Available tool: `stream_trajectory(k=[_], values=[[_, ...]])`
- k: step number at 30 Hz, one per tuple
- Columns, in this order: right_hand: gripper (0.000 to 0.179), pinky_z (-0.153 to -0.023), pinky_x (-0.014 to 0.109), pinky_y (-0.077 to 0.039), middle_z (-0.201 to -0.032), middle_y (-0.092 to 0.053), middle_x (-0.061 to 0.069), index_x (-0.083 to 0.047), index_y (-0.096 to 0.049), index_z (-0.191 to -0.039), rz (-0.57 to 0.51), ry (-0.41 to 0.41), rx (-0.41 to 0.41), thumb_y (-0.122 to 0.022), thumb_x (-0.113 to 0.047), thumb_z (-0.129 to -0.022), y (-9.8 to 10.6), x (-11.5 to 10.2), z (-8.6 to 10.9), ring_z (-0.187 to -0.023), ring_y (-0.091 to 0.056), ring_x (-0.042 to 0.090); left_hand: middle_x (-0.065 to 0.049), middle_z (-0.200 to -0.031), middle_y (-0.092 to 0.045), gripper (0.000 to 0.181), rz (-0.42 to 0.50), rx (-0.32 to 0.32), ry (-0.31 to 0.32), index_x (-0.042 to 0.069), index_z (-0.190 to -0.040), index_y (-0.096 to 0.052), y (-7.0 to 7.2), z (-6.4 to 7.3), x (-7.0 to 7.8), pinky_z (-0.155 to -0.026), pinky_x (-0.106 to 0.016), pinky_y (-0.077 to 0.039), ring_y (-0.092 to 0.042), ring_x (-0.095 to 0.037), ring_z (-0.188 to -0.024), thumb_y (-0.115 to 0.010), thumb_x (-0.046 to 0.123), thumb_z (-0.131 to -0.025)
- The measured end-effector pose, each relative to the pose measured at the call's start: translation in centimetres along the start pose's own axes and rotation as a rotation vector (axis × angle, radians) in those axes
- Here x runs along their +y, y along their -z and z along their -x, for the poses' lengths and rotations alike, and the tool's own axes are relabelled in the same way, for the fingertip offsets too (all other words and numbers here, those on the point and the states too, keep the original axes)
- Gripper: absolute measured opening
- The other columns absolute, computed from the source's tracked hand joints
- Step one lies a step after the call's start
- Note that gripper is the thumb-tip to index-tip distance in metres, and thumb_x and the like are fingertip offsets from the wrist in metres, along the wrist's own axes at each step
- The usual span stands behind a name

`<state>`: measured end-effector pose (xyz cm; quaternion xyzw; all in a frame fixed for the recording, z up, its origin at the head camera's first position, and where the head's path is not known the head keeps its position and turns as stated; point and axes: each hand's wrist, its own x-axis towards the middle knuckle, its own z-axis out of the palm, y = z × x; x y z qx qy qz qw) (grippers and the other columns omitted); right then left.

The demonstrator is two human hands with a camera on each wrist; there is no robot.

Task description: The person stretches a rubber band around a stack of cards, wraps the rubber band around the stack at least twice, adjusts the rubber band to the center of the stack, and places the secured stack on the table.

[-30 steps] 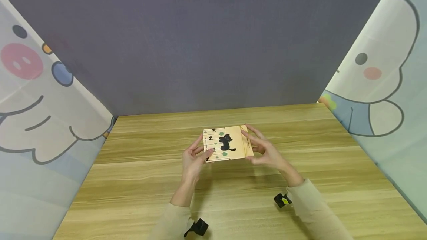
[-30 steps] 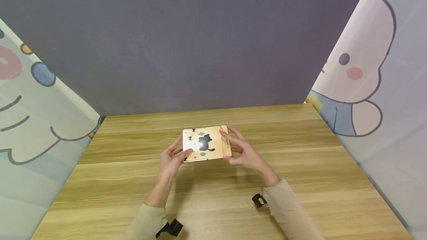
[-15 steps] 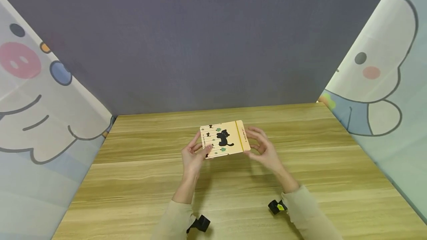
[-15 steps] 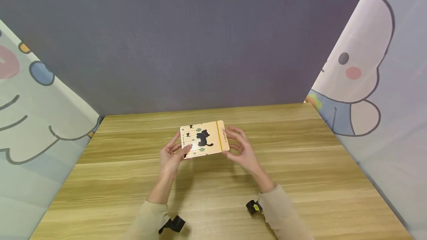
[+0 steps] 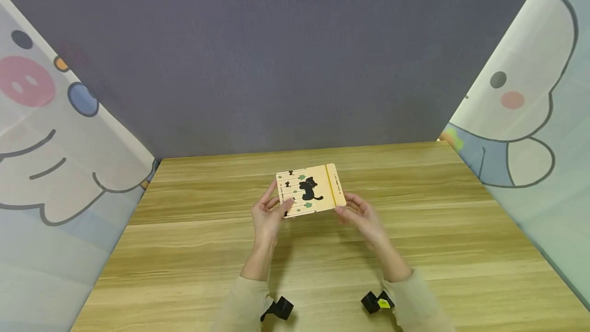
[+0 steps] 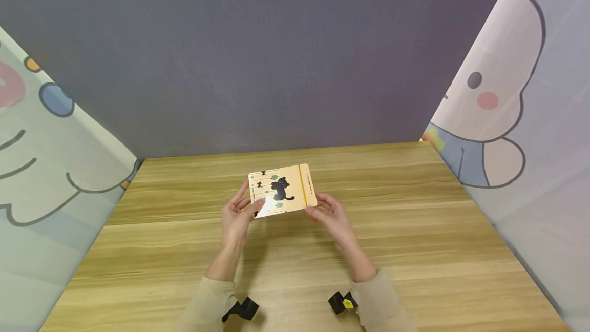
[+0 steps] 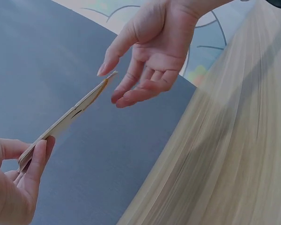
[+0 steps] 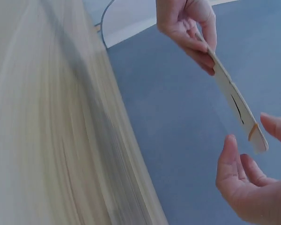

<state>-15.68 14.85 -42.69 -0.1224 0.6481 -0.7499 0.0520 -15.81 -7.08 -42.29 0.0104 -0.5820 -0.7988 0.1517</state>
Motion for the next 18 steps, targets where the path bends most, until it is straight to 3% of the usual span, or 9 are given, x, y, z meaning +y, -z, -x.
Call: stream_trajectory(k=[1,3,5,8,13,16,18], values=[[0.054,-0.074,0.039,-0.051,-0.100,-0.057,0.010,0.009,-0.039,-0.121,-0.019,-0.035,0.017,-0.063,-0.017,-0.082,-0.2,-0.1,0.0,-0.086,-0.058,0.021,-0.013,-0.081,-0.066,0.061,0.025,-0.011,-0.012,0.014,-0.125,-0.052,0.2,-0.2,-0.6,-0.042,-0.016,-0.047,-0.062,-0.015,-0.054,-0.070,-0.004,-0.070],[0.047,-0.073,0.037,-0.052,-0.092,-0.059,0.007,0.011,-0.041,-0.116,-0.041,-0.125,0.065,-0.061,-0.016,-0.083,-0.7,-0.8,0.3,-0.081,-0.058,0.018,-0.014,-0.081,-0.066,0.060,-0.002,0.028,0.028,0.015,-0.123,-0.054,-0.5,0.2,0.8,-0.041,-0.014,-0.044,-0.060,-0.012,-0.051,-0.070,-0.005,-0.069],[0.033,-0.068,0.030,-0.052,-0.088,-0.060,0.005,0.008,-0.047,-0.108,-0.085,-0.191,0.107,-0.059,-0.013,-0.085,-1.0,-1.1,0.4,-0.077,-0.058,0.015,-0.014,-0.080,-0.066,0.060,-0.005,0.037,0.041,0.014,-0.124,-0.053,-0.5,0.2,0.9,-0.039,-0.013,-0.040,-0.057,-0.009,-0.048,-0.069,-0.007,-0.069],[0.016,-0.061,0.024,-0.051,-0.085,-0.062,0.001,0.001,-0.054,-0.096,-0.112,-0.269,0.156,-0.056,-0.012,-0.087,-1.3,-1.2,0.4,-0.073,-0.058,0.014,-0.015,-0.081,-0.066,0.061,0.006,0.032,0.041,0.014,-0.125,-0.052,-0.1,-0.3,-0.2,-0.038,-0.013,-0.038,-0.056,-0.008,-0.046,-0.070,-0.007,-0.069],[0.011,-0.057,0.021,-0.050,-0.084,-0.064,-0.001,-0.005,-0.060,-0.087,-0.135,-0.308,0.188,-0.058,-0.016,-0.087,-1.5,-1.3,0.6,-0.072,-0.057,0.015,-0.013,-0.089,-0.066,0.066,-0.032,-0.002,0.004,0.026,-0.127,-0.050,2.1,-2.5,-6.3,-0.049,-0.022,-0.052,-0.064,-0.019,-0.061,-0.076,0.010,-0.068],[0.011,-0.056,0.021,-0.050,-0.083,-0.063,0.001,-0.007,-0.061,-0.083,-0.156,-0.305,0.188,-0.059,-0.017,-0.086,-1.6,-1.3,0.7,-0.069,-0.057,0.014,-0.015,-0.091,-0.065,0.069,-0.044,0.006,0.005,0.030,-0.126,-0.049,2.7,-3.3,-8.7,-0.055,-0.031,-0.054,-0.064,-0.027,-0.068,-0.078,0.014,-0.066],[0.011,-0.055,0.021,-0.050,-0.082,-0.063,0.002,-0.008,-0.061,-0.081,-0.163,-0.304,0.191,-0.059,-0.017,-0.086,-1.6,-1.3,0.7,-0.066,-0.057,0.012,-0.016,-0.090,-0.064,0.070,-0.033,0.010,0.010,0.031,-0.126,-0.050,2.7,-3.5,-9.4,-0.055,-0.035,-0.054,-0.063,-0.031,-0.069,-0.079,0.015,-0.065]])
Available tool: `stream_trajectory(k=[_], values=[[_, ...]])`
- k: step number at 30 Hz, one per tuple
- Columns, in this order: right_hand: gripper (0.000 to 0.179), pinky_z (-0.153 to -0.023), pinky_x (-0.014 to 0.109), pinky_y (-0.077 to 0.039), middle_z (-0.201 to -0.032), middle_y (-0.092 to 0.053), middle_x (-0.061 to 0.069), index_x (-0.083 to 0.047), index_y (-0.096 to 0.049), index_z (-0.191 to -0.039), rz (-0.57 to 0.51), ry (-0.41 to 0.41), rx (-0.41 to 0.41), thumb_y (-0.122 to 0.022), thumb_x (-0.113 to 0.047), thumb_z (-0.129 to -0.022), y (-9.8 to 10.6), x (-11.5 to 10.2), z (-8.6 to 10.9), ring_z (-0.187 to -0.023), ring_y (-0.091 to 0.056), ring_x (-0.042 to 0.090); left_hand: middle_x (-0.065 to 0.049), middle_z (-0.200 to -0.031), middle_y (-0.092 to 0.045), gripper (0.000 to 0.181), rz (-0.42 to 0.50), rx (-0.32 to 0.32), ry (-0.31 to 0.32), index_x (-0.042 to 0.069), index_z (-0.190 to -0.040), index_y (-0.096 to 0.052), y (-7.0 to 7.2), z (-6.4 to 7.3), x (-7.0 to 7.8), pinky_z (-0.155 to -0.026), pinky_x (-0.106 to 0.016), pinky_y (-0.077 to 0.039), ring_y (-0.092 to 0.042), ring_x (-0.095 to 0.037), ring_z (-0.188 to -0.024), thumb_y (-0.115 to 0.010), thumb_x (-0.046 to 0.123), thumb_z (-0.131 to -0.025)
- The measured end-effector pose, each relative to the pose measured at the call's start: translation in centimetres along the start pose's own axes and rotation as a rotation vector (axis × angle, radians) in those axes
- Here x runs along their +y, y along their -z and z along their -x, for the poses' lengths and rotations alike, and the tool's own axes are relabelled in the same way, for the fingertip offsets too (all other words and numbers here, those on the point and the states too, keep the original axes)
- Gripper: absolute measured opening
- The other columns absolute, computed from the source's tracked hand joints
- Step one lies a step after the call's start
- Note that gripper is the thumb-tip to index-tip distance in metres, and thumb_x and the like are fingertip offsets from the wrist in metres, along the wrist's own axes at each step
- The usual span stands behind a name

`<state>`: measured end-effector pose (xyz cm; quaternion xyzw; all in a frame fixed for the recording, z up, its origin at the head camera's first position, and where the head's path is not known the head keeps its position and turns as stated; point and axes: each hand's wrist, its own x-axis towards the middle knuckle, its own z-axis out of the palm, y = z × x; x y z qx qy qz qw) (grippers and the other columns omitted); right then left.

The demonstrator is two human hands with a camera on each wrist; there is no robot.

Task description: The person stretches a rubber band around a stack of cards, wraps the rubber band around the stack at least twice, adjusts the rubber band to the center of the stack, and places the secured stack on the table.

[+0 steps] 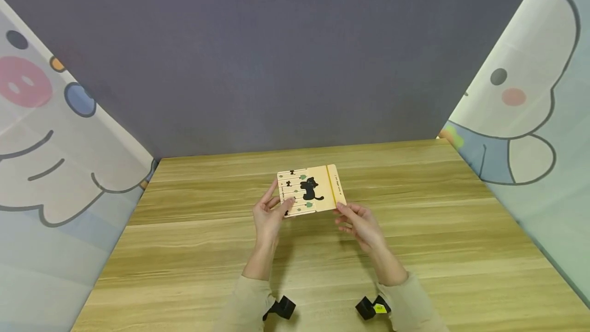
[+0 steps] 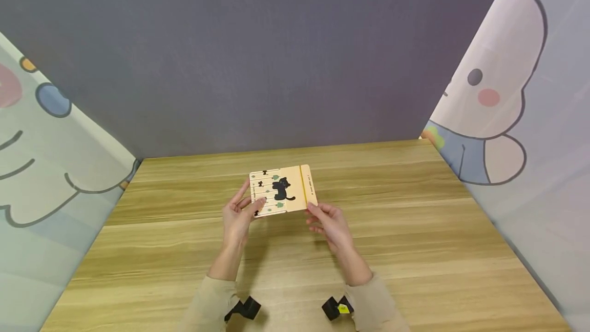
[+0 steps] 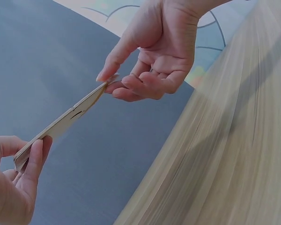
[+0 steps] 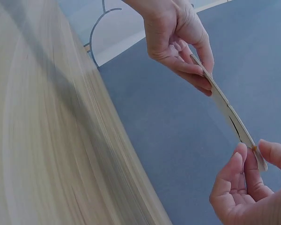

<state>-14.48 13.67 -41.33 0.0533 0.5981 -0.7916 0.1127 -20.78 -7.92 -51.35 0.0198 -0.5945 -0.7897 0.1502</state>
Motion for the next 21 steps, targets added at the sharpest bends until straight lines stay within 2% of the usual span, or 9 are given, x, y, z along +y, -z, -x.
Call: stream_trajectory(k=[5,6,7,11,13,14,18,20,21], values=[[0.011,-0.056,0.021,-0.050,-0.078,-0.063,0.003,-0.008,-0.062,-0.076,-0.011,0.000,0.015,-0.060,-0.014,-0.085,-0.4,0.1,0.0,-0.061,-0.056,0.011,-0.015,-0.090,-0.065,0.069,0.006,-0.015,-0.019,0.031,-0.126,-0.050,-0.1,0.1,-0.1,-0.054,-0.036,-0.054,-0.064,-0.030,-0.068,-0.079,0.019,-0.065],[0.011,-0.056,0.021,-0.050,-0.078,-0.063,0.003,-0.008,-0.062,-0.075,-0.015,-0.001,0.018,-0.061,-0.014,-0.084,-0.5,0.1,0.0,-0.060,-0.055,0.011,-0.016,-0.089,-0.064,0.067,-0.014,0.002,0.000,0.029,-0.126,-0.050,-0.6,0.6,1.5,-0.053,-0.033,-0.054,-0.063,-0.028,-0.066,-0.078,0.016,-0.066],[0.011,-0.056,0.021,-0.050,-0.077,-0.063,0.002,-0.008,-0.062,-0.074,-0.018,-0.002,0.023,-0.061,-0.013,-0.084,-0.6,0.1,0.0,-0.060,-0.055,0.011,-0.015,-0.088,-0.065,0.064,0.010,-0.007,-0.008,0.026,-0.125,-0.051,-0.5,0.8,1.5,-0.054,-0.030,-0.054,-0.064,-0.025,-0.066,-0.076,0.012,-0.068],[0.012,-0.057,0.022,-0.050,-0.075,-0.063,0.001,-0.009,-0.063,-0.072,-0.023,-0.002,0.037,-0.061,-0.012,-0.084,-0.8,0.1,0.1,-0.058,-0.055,0.010,-0.016,-0.084,-0.065,0.056,-0.013,0.032,0.019,0.016,-0.122,-0.055,-2.4,3.3,7.7,-0.054,-0.020,-0.052,-0.063,-0.017,-0.062,-0.072,0.002,-0.071],[0.012,-0.059,0.023,-0.051,-0.074,-0.064,0.001,-0.009,-0.064,-0.072,-0.021,-0.005,0.039,-0.061,-0.011,-0.084,-0.9,0.2,0.2,-0.057,-0.055,0.010,-0.015,-0.084,-0.066,0.054,0.065,-0.003,-0.010,0.014,-0.121,-0.055,-2.2,3.0,6.7,-0.058,-0.021,-0.053,-0.064,-0.018,-0.065,-0.070,-0.003,-0.072],[0.012,-0.059,0.024,-0.051,-0.075,-0.064,0.001,-0.009,-0.064,-0.073,-0.020,-0.007,0.034,-0.061,-0.011,-0.084,-0.9,0.2,0.2,-0.058,-0.055,0.010,-0.016,-0.084,-0.066,0.054,0.044,0.010,-0.002,0.014,-0.120,-0.056,-2.8,3.5,8.2,-0.059,-0.022,-0.053,-0.065,-0.019,-0.065,-0.071,-0.001,-0.071],[0.010,-0.061,0.025,-0.052,-0.075,-0.065,0.002,-0.009,-0.066,-0.073,-0.029,-0.017,0.025,-0.063,-0.012,-0.082,-1.3,0.3,0.2,-0.057,-0.056,0.011,-0.017,-0.086,-0.066,0.055,0.081,-0.017,-0.032,0.013,-0.123,-0.054,-2.6,3.2,7.0,-0.063,-0.029,-0.054,-0.065,-0.023,-0.068,-0.070,-0.003,-0.072],[0.011,-0.061,0.025,-0.053,-0.074,-0.066,0.002,-0.009,-0.066,-0.073,-0.035,-0.029,0.021,-0.063,-0.013,-0.082,-1.5,0.3,0.2,-0.056,-0.056,0.011,-0.020,-0.088,-0.065,0.057,0.050,0.001,-0.017,0.013,-0.123,-0.053,-2.9,3.8,8.2,-0.064,-0.035,-0.054,-0.065,-0.028,-0.070,-0.070,-0.002,-0.071],[0.011,-0.062,0.025,-0.053,-0.074,-0.066,0.002,-0.009,-0.067,-0.073,-0.034,-0.033,0.018,-0.063,-0.013,-0.082,-1.6,0.3,0.2,-0.056,-0.056,0.011,-0.019,-0.089,-0.065,0.058,0.052,-0.008,-0.021,0.014,-0.124,-0.052,-2.6,3.5,7.0,-0.064,-0.036,-0.054,-0.065,-0.029,-0.072,-0.070,-0.001,-0.072]])
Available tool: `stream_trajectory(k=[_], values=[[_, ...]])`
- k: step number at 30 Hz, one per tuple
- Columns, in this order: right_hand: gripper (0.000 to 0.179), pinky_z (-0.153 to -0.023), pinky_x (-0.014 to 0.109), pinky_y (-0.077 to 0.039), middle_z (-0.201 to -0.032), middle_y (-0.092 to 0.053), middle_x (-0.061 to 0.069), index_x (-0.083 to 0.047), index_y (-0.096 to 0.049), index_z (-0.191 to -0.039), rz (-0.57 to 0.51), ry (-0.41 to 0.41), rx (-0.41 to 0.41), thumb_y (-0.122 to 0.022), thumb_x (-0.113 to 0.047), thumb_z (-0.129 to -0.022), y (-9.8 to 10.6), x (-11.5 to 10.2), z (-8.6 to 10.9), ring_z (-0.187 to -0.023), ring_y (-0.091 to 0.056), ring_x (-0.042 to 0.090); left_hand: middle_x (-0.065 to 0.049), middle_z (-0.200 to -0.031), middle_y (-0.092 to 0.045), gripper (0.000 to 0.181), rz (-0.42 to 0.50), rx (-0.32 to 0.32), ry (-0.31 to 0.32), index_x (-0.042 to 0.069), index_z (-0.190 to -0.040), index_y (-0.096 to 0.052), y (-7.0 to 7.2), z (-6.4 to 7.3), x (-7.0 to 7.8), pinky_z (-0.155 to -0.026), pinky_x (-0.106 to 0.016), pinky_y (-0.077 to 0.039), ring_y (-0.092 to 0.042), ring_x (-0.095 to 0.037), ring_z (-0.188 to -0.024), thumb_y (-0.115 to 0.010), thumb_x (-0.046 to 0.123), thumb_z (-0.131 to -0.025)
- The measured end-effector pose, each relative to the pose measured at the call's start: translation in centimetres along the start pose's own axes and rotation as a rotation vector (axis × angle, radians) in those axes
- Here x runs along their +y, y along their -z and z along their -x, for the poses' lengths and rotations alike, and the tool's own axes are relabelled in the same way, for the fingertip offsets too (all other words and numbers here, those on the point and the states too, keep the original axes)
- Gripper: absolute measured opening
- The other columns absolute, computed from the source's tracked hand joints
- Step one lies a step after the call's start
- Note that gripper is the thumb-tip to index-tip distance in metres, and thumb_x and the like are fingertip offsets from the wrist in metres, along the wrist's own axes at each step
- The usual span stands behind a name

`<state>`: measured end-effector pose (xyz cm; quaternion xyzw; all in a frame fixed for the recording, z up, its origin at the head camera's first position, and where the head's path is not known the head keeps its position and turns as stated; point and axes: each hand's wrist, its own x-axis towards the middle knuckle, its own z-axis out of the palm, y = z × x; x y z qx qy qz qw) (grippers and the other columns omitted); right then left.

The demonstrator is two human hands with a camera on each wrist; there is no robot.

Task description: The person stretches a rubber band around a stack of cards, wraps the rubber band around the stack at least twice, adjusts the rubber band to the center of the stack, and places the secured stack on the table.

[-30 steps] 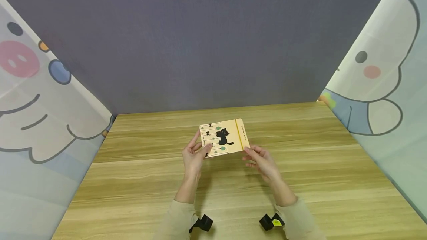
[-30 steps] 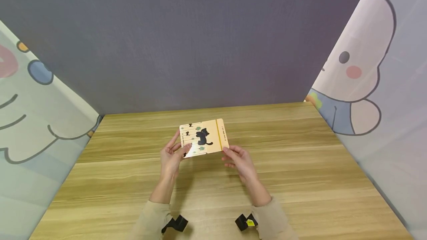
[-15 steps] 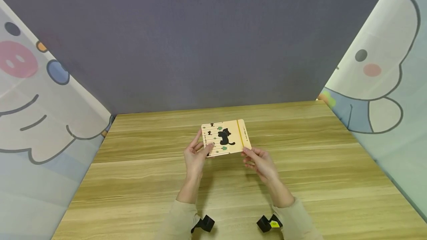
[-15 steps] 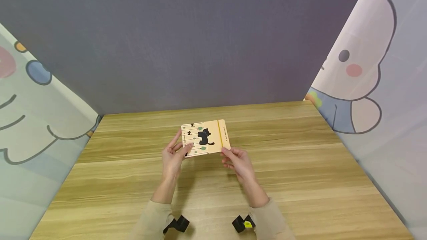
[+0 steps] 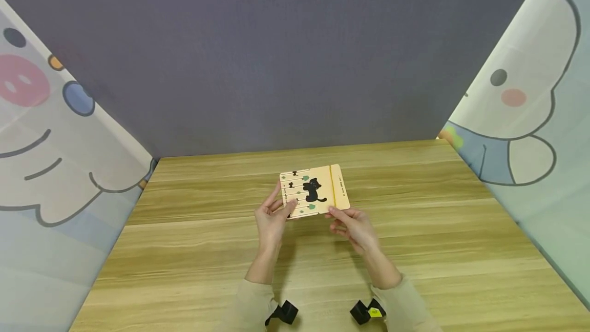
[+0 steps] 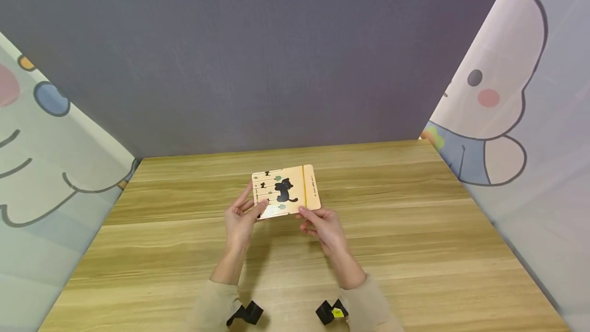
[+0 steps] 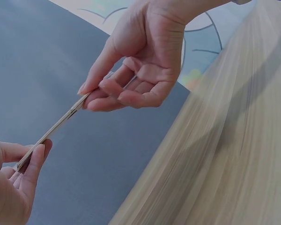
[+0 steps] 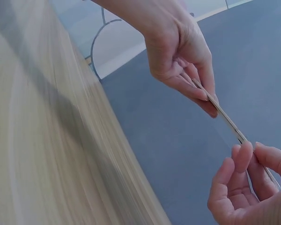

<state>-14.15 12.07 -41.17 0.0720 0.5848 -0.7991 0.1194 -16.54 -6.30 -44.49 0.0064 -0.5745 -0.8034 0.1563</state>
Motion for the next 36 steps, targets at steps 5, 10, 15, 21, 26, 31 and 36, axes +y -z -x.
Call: stream_trajectory(k=[5,10,15,21,26,31,36], values=[[0.013,-0.064,0.028,-0.054,-0.073,-0.066,0.002,-0.010,-0.068,-0.073,0.009,-0.013,-0.023,-0.062,-0.014,-0.083,0.0,0.1,0.0,-0.056,-0.057,0.011,-0.017,-0.093,-0.065,0.063,0.007,-0.037,-0.022,0.021,-0.127,-0.050,1.7,-1.6,-5.4,-0.065,-0.038,-0.053,-0.064,-0.031,-0.076,-0.074,0.009,-0.071],[0.014,-0.065,0.029,-0.054,-0.077,-0.066,0.003,-0.004,-0.065,-0.080,0.043,0.008,-0.008,-0.059,-0.016,-0.086,0.6,0.0,0.2,-0.061,-0.059,0.013,-0.016,-0.092,-0.065,0.064,0.019,-0.030,-0.027,0.020,-0.128,-0.049,2.0,-1.8,-6.2,-0.062,-0.036,-0.054,-0.064,-0.030,-0.074,-0.074,0.007,-0.070],[0.019,-0.057,0.022,-0.052,-0.079,-0.063,0.005,0.002,-0.059,-0.089,0.027,0.045,0.089,-0.057,-0.017,-0.087,1.1,-0.2,0.5,-0.063,-0.058,0.013,-0.018,-0.090,-0.065,0.063,0.030,-0.021,-0.011,0.018,-0.128,-0.048,1.8,-1.7,-5.4,-0.062,-0.036,-0.054,-0.064,-0.030,-0.073,-0.072,0.002,-0.071],[0.009,-0.058,0.022,-0.052,-0.076,-0.064,0.004,-0.006,-0.063,-0.078,-0.035,0.038,0.118,-0.060,-0.012,-0.085,1.0,-0.1,0.6,-0.060,-0.057,0.011,-0.017,-0.090,-0.065,0.064,0.012,-0.011,-0.039,0.020,-0.127,-0.049,2.0,-1.8,-6.0,-0.062,-0.036,-0.054,-0.064,-0.031,-0.073,-0.074,0.007,-0.070],[0.009,-0.062,0.027,-0.053,-0.076,-0.066,0.004,-0.009,-0.066,-0.076,-0.047,-0.004,0.039,-0.061,-0.012,-0.084,0.3,0.5,0.7,-0.057,-0.057,0.011,-0.020,-0.087,-0.065,0.057,0.024,-0.027,-0.046,0.007,-0.125,-0.050,-0.2,0.4,-0.2,-0.062,-0.032,-0.054,-0.065,-0.027,-0.069,-0.067,-0.007,-0.073],[0.010,-0.061,0.027,-0.053,-0.075,-0.067,0.003,-0.009,-0.066,-0.077,-0.064,-0.034,-0.006,-0.062,-0.015,-0.084,-0.2,0.8,0.6,-0.055,-0.057,0.011,-0.024,-0.087,-0.063,0.055,-0.012,0.025,0.028,0.003,-0.123,-0.051,-1.9,1.7,3.3,-0.064,-0.031,-0.054,-0.065,-0.027,-0.069,-0.065,-0.011,-0.072],[0.009,-0.065,0.030,-0.054,-0.078,-0.067,0.004,-0.008,-0.065,-0.079,-0.027,-0.026,0.008,-0.061,-0.014,-0.084,0.2,0.6,0.7,-0.059,-0.059,0.011,-0.022,-0.087,-0.064,0.055,0.057,-0.002,-0.022,0.005,-0.123,-0.052,-1.0,0.8,0.2,-0.064,-0.031,-0.054,-0.065,-0.027,-0.070,-0.066,-0.010,-0.072]])
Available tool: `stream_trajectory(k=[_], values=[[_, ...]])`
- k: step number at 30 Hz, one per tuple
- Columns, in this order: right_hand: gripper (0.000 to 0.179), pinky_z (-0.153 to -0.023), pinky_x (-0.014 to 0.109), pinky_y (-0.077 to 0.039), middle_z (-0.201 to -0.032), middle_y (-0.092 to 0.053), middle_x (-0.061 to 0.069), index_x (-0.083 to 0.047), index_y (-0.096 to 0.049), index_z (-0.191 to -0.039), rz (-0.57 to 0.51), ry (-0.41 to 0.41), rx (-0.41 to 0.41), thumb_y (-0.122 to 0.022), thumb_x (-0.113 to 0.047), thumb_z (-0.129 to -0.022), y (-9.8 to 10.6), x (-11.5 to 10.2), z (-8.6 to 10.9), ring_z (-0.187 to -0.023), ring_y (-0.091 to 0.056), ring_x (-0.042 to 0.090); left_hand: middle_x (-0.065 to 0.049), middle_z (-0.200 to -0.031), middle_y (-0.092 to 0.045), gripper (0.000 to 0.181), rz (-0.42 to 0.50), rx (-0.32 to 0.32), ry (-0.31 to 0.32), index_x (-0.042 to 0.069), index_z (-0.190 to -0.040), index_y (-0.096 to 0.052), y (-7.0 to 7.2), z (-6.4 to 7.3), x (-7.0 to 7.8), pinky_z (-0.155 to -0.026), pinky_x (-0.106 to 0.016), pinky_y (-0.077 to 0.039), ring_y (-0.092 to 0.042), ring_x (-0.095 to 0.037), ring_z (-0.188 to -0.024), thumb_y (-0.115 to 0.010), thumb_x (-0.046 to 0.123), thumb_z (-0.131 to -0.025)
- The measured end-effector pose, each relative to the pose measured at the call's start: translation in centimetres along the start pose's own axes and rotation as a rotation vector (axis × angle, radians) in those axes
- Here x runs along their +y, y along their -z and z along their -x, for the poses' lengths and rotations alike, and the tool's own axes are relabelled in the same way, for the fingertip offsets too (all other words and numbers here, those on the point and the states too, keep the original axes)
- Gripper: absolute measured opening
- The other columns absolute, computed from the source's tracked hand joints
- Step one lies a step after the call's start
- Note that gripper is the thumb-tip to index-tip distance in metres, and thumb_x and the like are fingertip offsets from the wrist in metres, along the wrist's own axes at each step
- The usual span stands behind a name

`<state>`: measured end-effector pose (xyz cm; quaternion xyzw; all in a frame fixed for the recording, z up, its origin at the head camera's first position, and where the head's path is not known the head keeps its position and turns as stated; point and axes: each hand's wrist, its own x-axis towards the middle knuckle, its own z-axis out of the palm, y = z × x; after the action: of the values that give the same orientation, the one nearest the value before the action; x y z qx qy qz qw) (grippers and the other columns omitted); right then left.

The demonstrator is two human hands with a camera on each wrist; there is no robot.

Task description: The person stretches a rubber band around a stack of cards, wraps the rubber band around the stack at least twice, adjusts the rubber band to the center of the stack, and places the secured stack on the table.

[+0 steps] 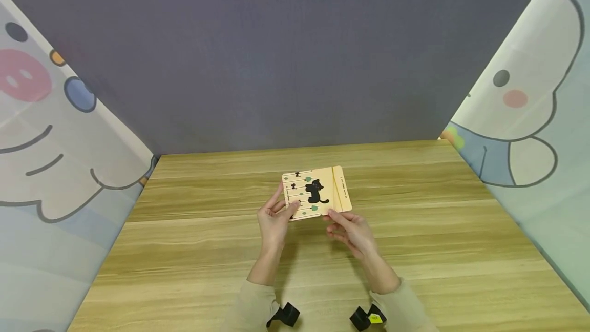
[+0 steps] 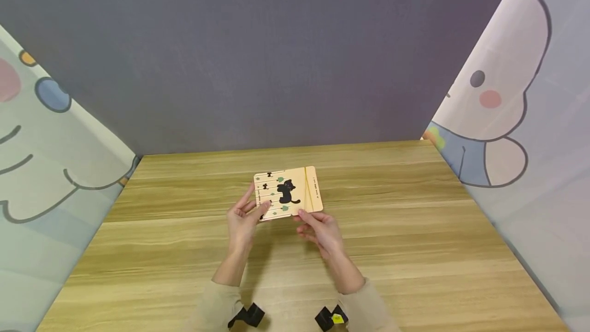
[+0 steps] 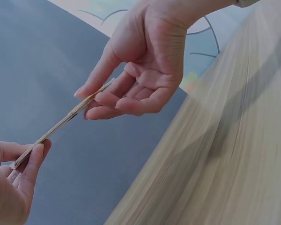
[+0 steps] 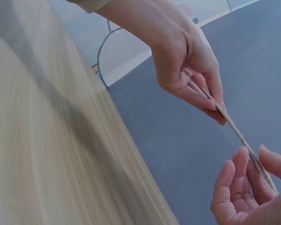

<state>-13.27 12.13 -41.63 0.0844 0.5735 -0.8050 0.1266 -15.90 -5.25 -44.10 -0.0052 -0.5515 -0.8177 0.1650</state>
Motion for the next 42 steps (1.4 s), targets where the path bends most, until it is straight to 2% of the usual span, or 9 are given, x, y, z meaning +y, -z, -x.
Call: stream_trajectory(k=[4,7,14,19,27,29,32,36,42], values=[[0.013,-0.064,0.029,-0.054,-0.079,-0.065,0.005,-0.006,-0.061,-0.082,0.013,0.029,0.078,-0.060,-0.018,-0.085,0.5,-0.2,0.1,-0.063,-0.058,0.013,-0.018,-0.085,-0.066,0.054,0.030,-0.010,-0.027,0.007,-0.122,-0.053,0.4,-0.2,-0.8,-0.063,-0.028,-0.054,-0.065,-0.025,-0.069,-0.068,-0.008,-0.072],[0.016,-0.060,0.026,-0.053,-0.078,-0.063,0.005,-0.005,-0.059,-0.079,-0.021,0.060,0.139,-0.060,-0.020,-0.085,0.8,-0.2,0.1,-0.062,-0.057,0.013,-0.022,-0.086,-0.064,0.056,-0.053,0.063,0.067,0.008,-0.122,-0.053,-0.7,0.5,1.8,-0.066,-0.034,-0.054,-0.064,-0.030,-0.071,-0.067,-0.010,-0.071],[0.014,-0.055,0.022,-0.052,-0.071,-0.064,0.003,-0.007,-0.062,-0.070,-0.070,0.068,0.135,-0.061,-0.009,-0.084,0.6,0.0,0.1,-0.056,-0.056,0.010,-0.013,-0.085,-0.067,0.057,-0.055,0.011,-0.001,0.014,-0.124,-0.053,1.0,-0.5,-2.2,-0.063,-0.030,-0.054,-0.065,-0.024,-0.069,-0.072,0.002,-0.072],[0.010,-0.056,0.023,-0.053,-0.074,-0.065,0.007,-0.006,-0.064,-0.073,-0.090,0.034,0.108,-0.062,-0.007,-0.082,-0.3,0.1,0.3,-0.056,-0.057,0.011,-0.016,-0.081,-0.066,0.055,-0.008,-0.004,-0.017,0.008,-0.122,-0.053,0.6,0.3,-1.3,-0.062,-0.029,-0.054,-0.065,-0.024,-0.066,-0.068,-0.009,-0.071],[0.023,-0.060,0.029,-0.055,-0.083,-0.066,0.013,-0.001,-0.065,-0.087,0.088,0.173,0.054,-0.066,-0.022,-0.080,2.4,2.9,-2.2,-0.060,-0.061,0.014,-0.014,-0.089,-0.066,0.062,-0.044,0.000,-0.010,0.020,-0.125,-0.052,2.9,-1.8,-7.1,-0.063,-0.033,-0.054,-0.065,-0.029,-0.075,-0.076,0.010,-0.069],[0.030,-0.061,0.032,-0.055,-0.086,-0.066,0.013,-0.001,-0.066,-0.091,0.160,0.213,0.031,-0.066,-0.028,-0.079,4.1,4.5,-3.8,-0.063,-0.062,0.016,-0.014,-0.089,-0.066,0.060,-0.020,-0.011,-0.007,0.019,-0.124,-0.053,2.8,-1.8,-6.8,-0.063,-0.032,-0.054,-0.065,-0.028,-0.075,-0.075,0.008,-0.069],[0.030,-0.060,0.034,-0.055,-0.087,-0.066,0.013,-0.002,-0.066,-0.093,0.259,0.262,-0.010,-0.065,-0.029,-0.080,5.9,5.8,-5.1,-0.064,-0.063,0.018,-0.017,-0.087,-0.066,0.058,-0.035,0.005,0.015,0.013,-0.124,-0.052,1.3,-0.7,-3.0,-0.064,-0.031,-0.054,-0.065,-0.027,-0.073,-0.072,0.001,-0.071],[0.026,-0.058,0.037,-0.055,-0.083,-0.064,0.017,0.003,-0.064,-0.094,0.397,0.349,-0.050,-0.063,-0.020,-0.083,5.3,3.0,-2.5,-0.064,-0.062,0.021,-0.021,-0.085,-0.065,0.057,-0.065,0.047,0.074,0.005,-0.123,-0.051,-0.6,0.6,2.2,-0.063,-0.029,-0.054,-0.065,-0.024,-0.070,-0.068,-0.008,-0.070],[0.020,-0.057,0.025,-0.053,-0.080,-0.065,0.013,0.008,-0.063,-0.090,0.615,0.421,-0.050,-0.064,-0.011,-0.082,3.0,-2.6,1.5,-0.063,-0.058,0.009,-0.017,-0.086,-0.066,0.057,-0.043,0.006,0.046,0.009,-0.124,-0.052,0.3,0.1,0.3,-0.062,-0.029,-0.054,-0.065,-0.023,-0.069,-0.069,-0.005,-0.072]])
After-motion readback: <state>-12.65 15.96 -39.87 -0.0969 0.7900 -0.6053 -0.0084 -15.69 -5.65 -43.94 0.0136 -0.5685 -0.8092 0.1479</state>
